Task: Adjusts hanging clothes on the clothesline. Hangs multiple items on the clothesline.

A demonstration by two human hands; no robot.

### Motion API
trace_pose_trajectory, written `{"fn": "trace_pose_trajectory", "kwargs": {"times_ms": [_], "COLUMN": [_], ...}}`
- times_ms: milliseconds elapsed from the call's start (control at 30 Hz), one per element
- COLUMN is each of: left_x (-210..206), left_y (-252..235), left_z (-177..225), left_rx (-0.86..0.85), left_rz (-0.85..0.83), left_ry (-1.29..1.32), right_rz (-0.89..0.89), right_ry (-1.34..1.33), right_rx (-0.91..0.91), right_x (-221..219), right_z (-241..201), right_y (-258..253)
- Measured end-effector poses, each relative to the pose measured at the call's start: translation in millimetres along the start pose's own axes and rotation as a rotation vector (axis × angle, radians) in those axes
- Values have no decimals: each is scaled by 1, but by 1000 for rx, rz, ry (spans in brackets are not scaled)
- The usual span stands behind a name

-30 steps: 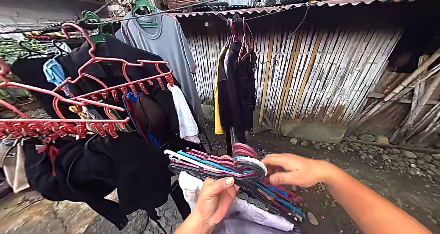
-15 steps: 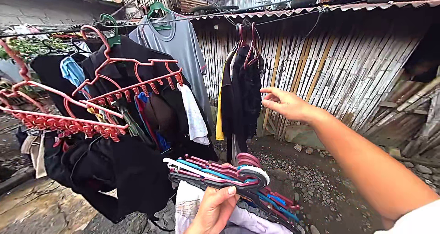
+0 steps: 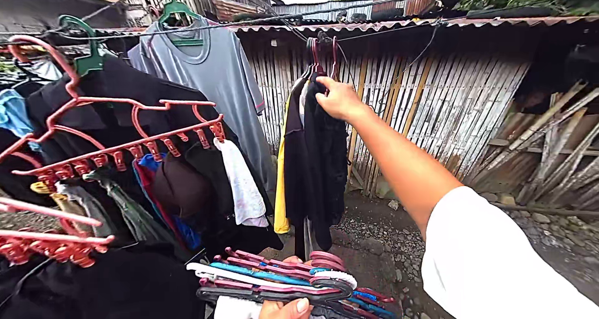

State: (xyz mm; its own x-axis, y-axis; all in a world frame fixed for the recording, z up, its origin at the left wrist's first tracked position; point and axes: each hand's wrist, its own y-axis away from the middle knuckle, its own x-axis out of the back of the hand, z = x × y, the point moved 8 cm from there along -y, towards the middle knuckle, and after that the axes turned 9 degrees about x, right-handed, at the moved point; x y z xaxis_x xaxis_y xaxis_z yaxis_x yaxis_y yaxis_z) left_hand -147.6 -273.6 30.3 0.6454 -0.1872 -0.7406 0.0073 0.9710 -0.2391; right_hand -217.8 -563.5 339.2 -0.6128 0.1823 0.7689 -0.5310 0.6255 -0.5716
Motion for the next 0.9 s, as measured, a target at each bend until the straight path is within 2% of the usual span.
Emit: {"fn": "trace_pose_trajectory", "kwargs": {"times_ms": [167, 367, 467, 567, 633, 733, 833, 900], "left_x": [20, 37, 44, 44, 43, 43, 45, 47], "left_y": [-20, -47, -58, -67, -70, -73, -70, -65], "left_z": [17, 30, 30, 30, 27, 23, 22, 24], "left_rx": [2, 23, 51, 75, 97, 108, 100, 96], "left_rz": [-3, -43, -82, -97, -104, -124, -118, -110], "left_ry": [-2, 3, 36, 76, 89, 95, 100, 82], "right_rz": [-29, 159, 164, 159, 232, 209, 51, 12], "right_ry": [267, 347, 429, 638, 678, 472, 141, 89], "right_rx": [-129, -251, -296, -286, -130, 51, 7, -42], "right_x": [8, 74, 104, 116, 108, 67, 9, -21], "right_z": [3, 51, 82, 84, 58, 14, -3, 1], "right_y": [2, 23, 45, 61, 62, 37, -1, -26]}}
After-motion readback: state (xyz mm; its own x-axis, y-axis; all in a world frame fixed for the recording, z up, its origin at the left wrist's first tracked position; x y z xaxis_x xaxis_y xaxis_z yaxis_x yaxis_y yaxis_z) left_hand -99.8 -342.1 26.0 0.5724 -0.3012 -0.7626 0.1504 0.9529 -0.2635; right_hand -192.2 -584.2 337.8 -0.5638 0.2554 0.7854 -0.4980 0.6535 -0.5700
